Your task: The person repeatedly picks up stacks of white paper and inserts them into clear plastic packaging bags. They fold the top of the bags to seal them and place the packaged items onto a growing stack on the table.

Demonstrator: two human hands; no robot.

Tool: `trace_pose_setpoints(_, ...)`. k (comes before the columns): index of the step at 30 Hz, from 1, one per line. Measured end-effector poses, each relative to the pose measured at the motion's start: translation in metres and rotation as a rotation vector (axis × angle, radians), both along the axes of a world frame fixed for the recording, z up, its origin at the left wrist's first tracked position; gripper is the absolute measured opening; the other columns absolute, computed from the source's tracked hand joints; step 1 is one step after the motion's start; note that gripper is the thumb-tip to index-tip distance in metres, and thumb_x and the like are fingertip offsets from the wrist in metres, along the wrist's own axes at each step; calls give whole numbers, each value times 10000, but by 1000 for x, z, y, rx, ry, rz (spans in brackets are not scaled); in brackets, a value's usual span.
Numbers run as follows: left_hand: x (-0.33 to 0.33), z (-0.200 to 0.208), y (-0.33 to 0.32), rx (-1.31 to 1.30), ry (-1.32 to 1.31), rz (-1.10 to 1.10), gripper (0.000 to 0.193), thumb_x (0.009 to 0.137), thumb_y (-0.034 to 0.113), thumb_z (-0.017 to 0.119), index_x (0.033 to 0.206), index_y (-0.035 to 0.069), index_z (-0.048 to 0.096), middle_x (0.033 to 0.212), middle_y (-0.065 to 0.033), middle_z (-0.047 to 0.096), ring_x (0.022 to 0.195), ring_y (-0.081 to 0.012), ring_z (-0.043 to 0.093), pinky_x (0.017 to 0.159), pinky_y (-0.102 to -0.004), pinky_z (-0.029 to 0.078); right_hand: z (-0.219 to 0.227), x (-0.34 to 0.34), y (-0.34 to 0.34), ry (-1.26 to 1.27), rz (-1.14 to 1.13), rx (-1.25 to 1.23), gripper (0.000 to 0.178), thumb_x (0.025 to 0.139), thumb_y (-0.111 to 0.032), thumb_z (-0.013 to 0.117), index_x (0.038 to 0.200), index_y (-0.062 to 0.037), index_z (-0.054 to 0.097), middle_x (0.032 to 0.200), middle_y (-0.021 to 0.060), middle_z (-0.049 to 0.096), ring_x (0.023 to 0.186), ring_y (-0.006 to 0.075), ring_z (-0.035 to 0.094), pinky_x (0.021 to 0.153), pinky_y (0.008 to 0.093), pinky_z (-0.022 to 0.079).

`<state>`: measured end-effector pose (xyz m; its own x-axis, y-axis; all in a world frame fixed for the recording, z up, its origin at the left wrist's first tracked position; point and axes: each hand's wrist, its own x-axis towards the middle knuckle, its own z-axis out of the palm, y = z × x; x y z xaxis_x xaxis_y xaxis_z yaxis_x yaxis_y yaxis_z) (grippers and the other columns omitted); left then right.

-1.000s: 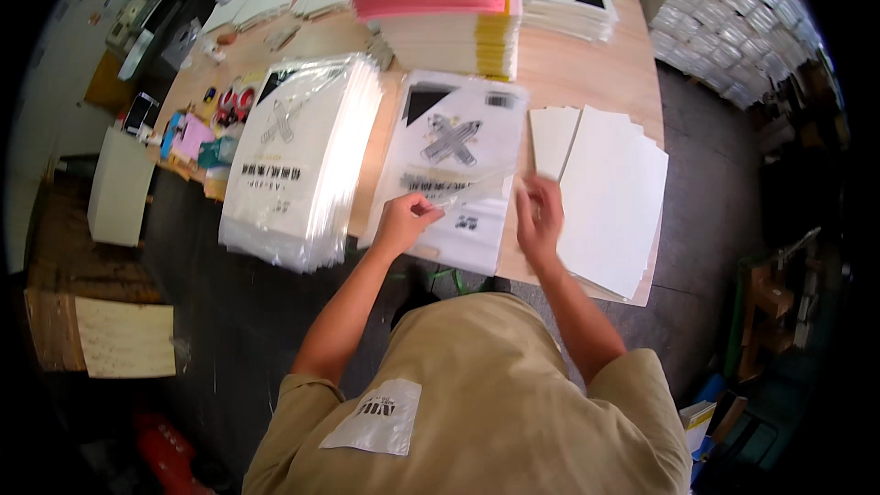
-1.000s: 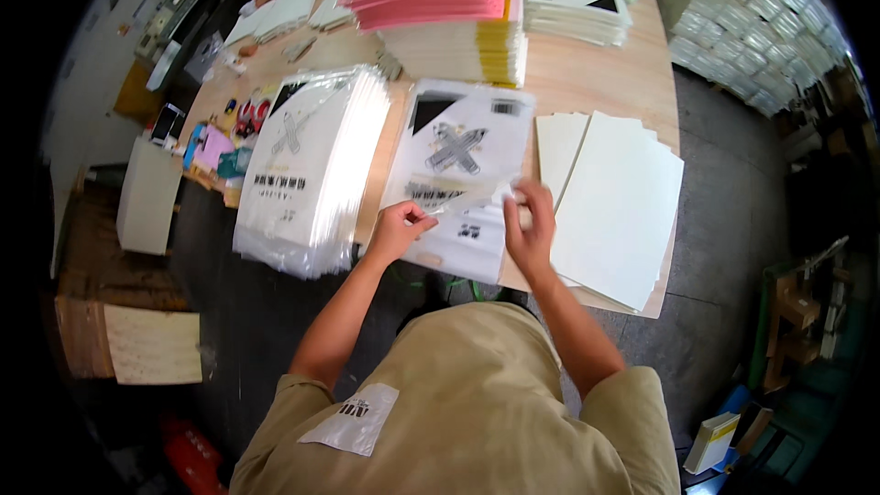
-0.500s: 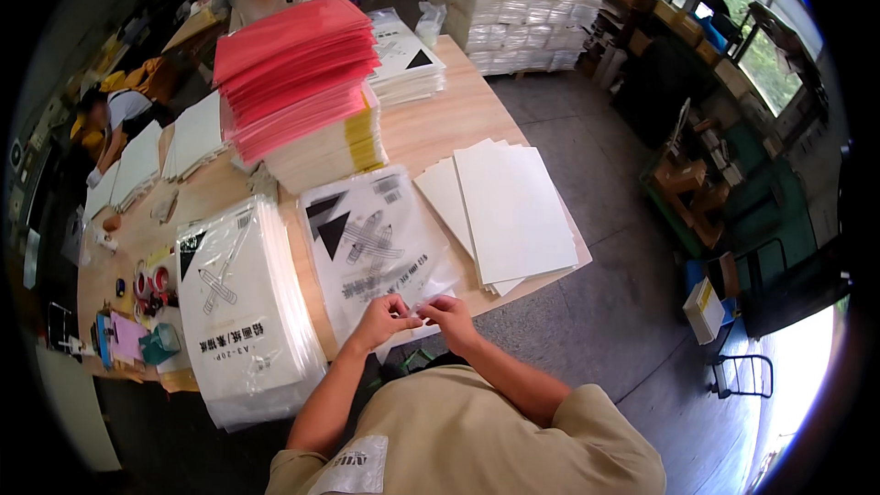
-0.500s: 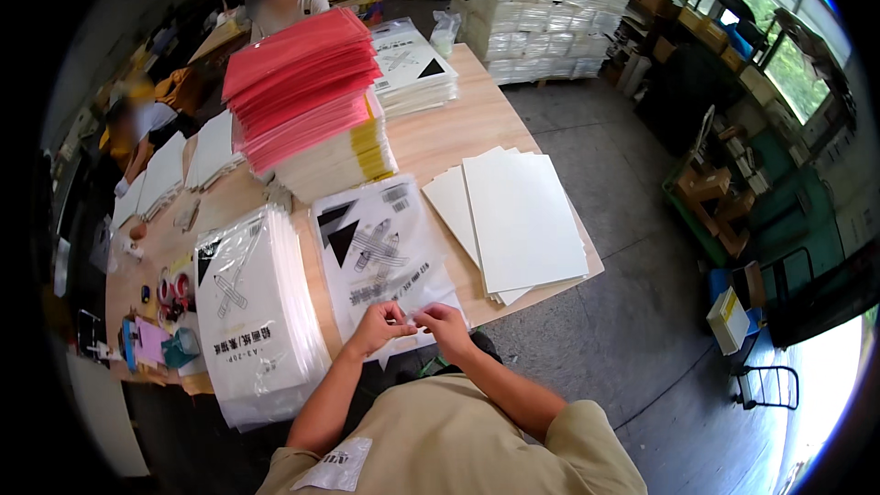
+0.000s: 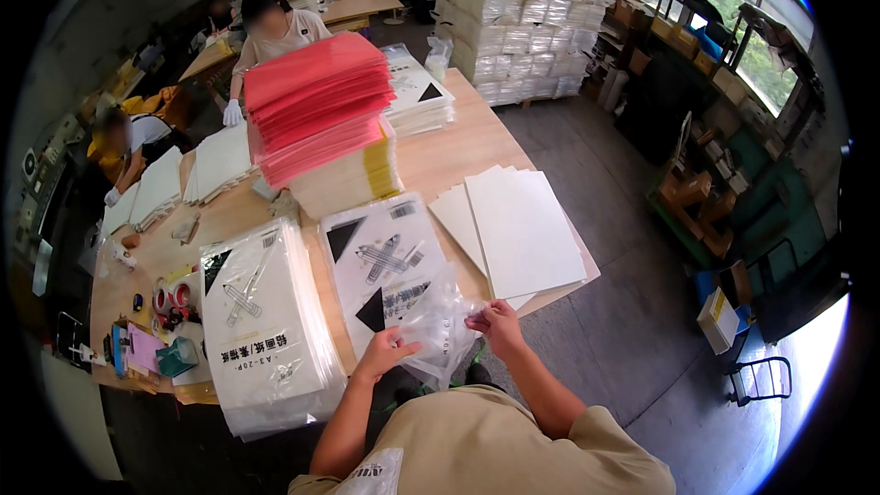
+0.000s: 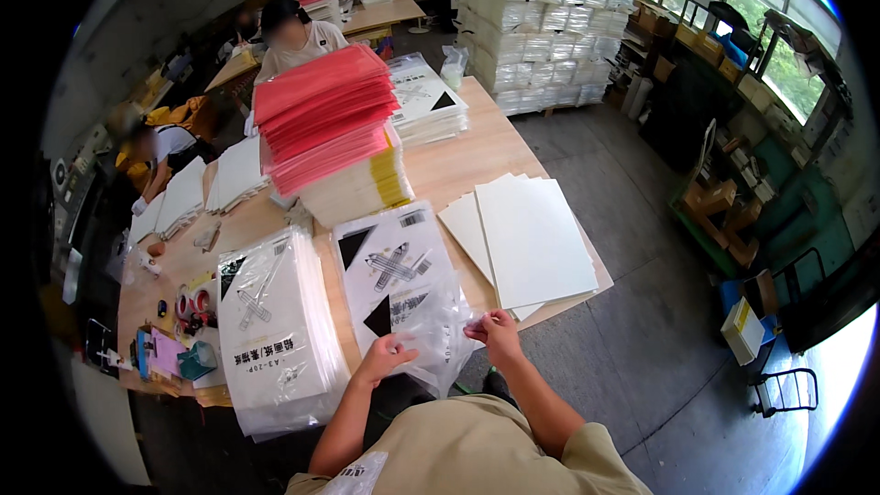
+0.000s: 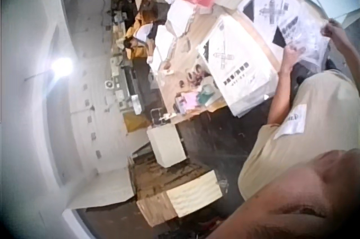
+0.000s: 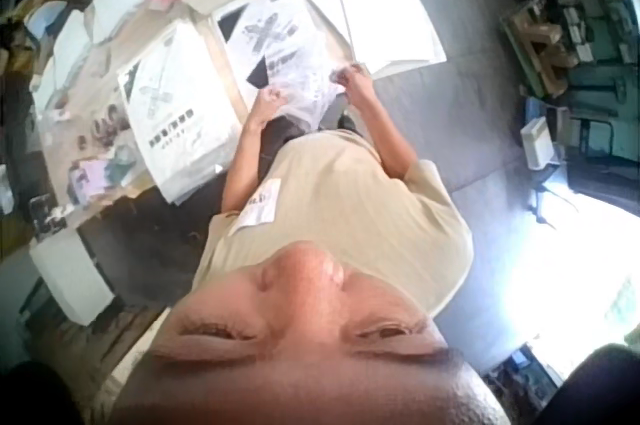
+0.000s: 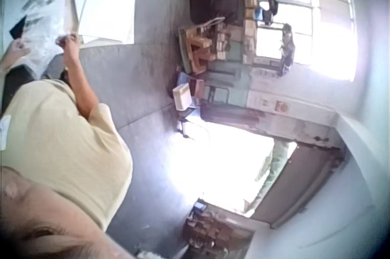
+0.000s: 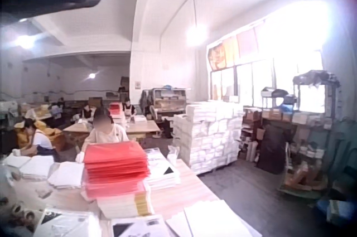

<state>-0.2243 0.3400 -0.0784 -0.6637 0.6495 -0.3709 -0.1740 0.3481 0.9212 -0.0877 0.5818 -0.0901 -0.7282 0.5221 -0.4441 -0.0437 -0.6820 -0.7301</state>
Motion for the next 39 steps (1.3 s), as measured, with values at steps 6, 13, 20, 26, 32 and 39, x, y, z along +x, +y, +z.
trace_pose_setpoints(6, 9, -3, 11, 8, 1066, 303, 280, 803, 210, 767, 747, 25, 565, 596, -136, 596, 533, -348, 583, 552, -397, 477, 37, 7, 17, -85, 355, 687, 326, 839, -67, 695, 1119, 2, 544, 889, 102, 646, 859, 213, 656, 732, 327, 533)
trace_pose_setpoints(13, 30, 56, -2, -231, 754, 433, 223, 834, 134, 725, 769, 36, 535, 648, -135, 637, 590, -317, 637, 557, -402, 489, 49, 27, 48, -766, 287, 1507, 137, 768, -133, 611, 844, -145, 724, 887, 95, 712, 854, 331, 672, 710, 442, 531)
trace_pose_setpoints(20, -30, 5, -16, -145, 209, -7, 55, 860, 42, 653, 826, 5, 630, 625, -43, 617, 512, -130, 593, 494, -302, 497, 57, -29, 96, -572, 709, 935, 100, 803, -69, 651, 797, 12, 709, 635, 85, 654, 545, 178, 599, 517, 333, 481)
trace_pose_setpoints(26, -30, 296, 21, 377, 1114, 549, 145, 944, 42, 568, 1057, -12, 642, 839, -39, 649, 645, -98, 558, 584, -279, 480, 312, -52, 86, 401, -392, 1502, 236, 821, 43, 619, 1051, 9, 655, 641, 96, 588, 533, 156, 550, 537, 257, 451)
trace_pose_setpoints(32, -26, 172, -5, -231, 1241, 272, 135, 827, 70, 637, 959, 40, 641, 843, -193, 675, 740, -354, 665, 640, -426, 523, 160, -74, 81, 150, 145, 2027, 278, 783, -48, 620, 1045, -54, 712, 651, 143, 595, 638, 301, 620, 582, 406, 499)
trace_pose_setpoints(39, -68, 148, -14, -342, 667, 314, 125, 838, 110, 616, 939, 52, 661, 833, -159, 701, 756, -254, 695, 692, -349, 530, 152, -109, 96, -13, 226, 1690, 194, 807, -92, 535, 846, -48, 719, 776, 216, 667, 694, 422, 642, 675, 458, 539)
